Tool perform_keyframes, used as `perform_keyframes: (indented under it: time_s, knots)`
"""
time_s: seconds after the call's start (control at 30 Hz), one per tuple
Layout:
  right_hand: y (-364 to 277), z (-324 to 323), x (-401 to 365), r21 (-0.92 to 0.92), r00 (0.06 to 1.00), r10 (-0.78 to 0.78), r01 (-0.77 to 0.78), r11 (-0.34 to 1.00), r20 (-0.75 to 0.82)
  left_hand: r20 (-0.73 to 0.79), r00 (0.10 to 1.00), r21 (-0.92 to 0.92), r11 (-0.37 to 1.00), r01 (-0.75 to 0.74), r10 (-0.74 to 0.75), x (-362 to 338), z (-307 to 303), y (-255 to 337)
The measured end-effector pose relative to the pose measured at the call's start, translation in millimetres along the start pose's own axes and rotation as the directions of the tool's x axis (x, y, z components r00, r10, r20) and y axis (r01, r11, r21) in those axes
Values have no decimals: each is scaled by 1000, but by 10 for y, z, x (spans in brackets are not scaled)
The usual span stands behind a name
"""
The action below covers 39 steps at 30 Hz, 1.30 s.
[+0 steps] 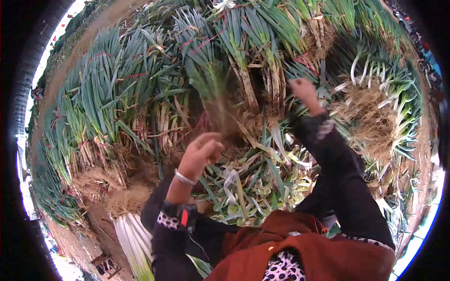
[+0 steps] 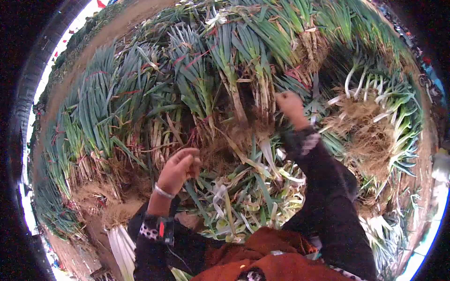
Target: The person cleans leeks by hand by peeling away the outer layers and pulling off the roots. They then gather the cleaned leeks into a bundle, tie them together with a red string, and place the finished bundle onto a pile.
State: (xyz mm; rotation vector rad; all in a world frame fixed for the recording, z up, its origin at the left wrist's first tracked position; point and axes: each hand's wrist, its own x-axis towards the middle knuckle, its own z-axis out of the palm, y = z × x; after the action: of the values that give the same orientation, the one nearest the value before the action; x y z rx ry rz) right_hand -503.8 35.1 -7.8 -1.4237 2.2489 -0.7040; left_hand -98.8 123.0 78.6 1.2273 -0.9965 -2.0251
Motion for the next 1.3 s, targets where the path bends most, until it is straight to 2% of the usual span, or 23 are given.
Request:
perform_keyframes:
  time_s: [0.07, 0.13, 0.17, 0.33, 0.4, 0.43, 0.47, 0.53, 0.57, 0.6, 0.67, 0.73, 0.77, 0.8, 0.83, 0.9, 0.97, 1.0, 1.07, 1.1, 1.13, 1.2, 1.3]
  knots:
    - [-29, 688, 89, -5, 994, 61, -62, 998, -93, -2, 1000, 13, 1000, 1, -1, -96, -49, 10]
    - [-45, 967, 61, -50, 992, 104, -107, 993, -74, -46, 999, 9, 1000, -9, 10, -141, -132, -18]
    - [-67, 1052, 64, -94, 987, 152, -157, 983, -59, -40, 999, 23, 1000, 1, 0, -155, -169, -27]
    - [-67, 994, 128, -119, 990, 117, -107, 987, 82, -47, 998, 88, 995, 56, -52, -216, -268, -84]
    - [-74, 885, 203, 43, 999, 30, -31, 999, 29, -35, 998, 128, 990, 64, -60, -184, -249, -166]
    - [-95, 856, 216, 184, 997, 16, -29, 983, 70, -46, 997, 82, 994, 68, -64, -151, -223, -237]
    - [-234, 776, 143, 192, 997, 13, -26, 981, 71, -61, 996, 34, 997, 73, -71, -132, -194, -315]
    - [-733, 437, -158, 541, 968, 47, -179, 822, 248, -85, 994, 68, 995, 80, -74, -35, -61, -414]
    - [-1156, 88, -493, 433, 963, -32, -91, 897, 268, -68, 996, 25, 998, 62, -60, 13, 52, -446]
    - [-1085, 246, -546, 382, 973, -44, -47, 923, 226, -50, 998, -18, 999, 43, -44, 67, 170, -476]
    - [-1160, 305, -840, 472, 968, 17, -138, 871, 251, -87, 996, -30, 999, -11, 8, 195, 412, -539]
    - [-1049, 426, -1080, 440, 983, -24, -60, 896, 183, -130, 989, -39, 996, -76, 71, 342, 592, -596]
    - [-1096, 381, -1263, 473, 968, -9, -116, 873, 252, -97, 993, -48, 996, -75, 70, 396, 668, -659]
    - [-1004, 485, -1384, 441, 970, -49, -64, 895, 240, -59, 996, -57, 996, -67, 64, 427, 720, -758]
    - [-912, 565, -1474, 473, 954, -55, -96, 876, 296, -58, 997, -52, 997, -62, 59, 436, 765, -866]
    - [-823, 583, -1596, 506, 937, -68, -123, 854, 343, -65, 997, 81, 996, -36, 41, 474, 777, -1072]
    - [-766, 575, -1690, 723, 810, -98, -452, 523, 578, -79, 996, 105, 994, -24, 32, 507, 715, -1153]
    - [-719, 624, -1718, 724, 811, -94, -456, 517, 578, -95, 995, 123, 992, -6, 18, 489, 701, -1179]
    - [-583, 829, -1714, 648, 892, 95, -390, 654, 441, -133, 989, 116, 992, -50, 66, 503, 721, -1214]
    - [-569, 911, -1716, 552, 934, 82, -276, 787, 349, -143, 984, 200, 977, -73, 103, 522, 716, -1222]
    - [-531, 969, -1706, 552, 933, 80, -274, 787, 350, -153, 978, 283, 955, -93, 140, 538, 702, -1231]
    - [-621, 981, -1739, 599, 874, -46, -292, 746, 483, -166, 978, 319, 945, -70, 129, 524, 659, -1240]
    - [-308, 1515, -1624, 492, 896, -4, -240, 837, 444, -222, 970, 358, 934, -18, 104, 432, 601, -1273]
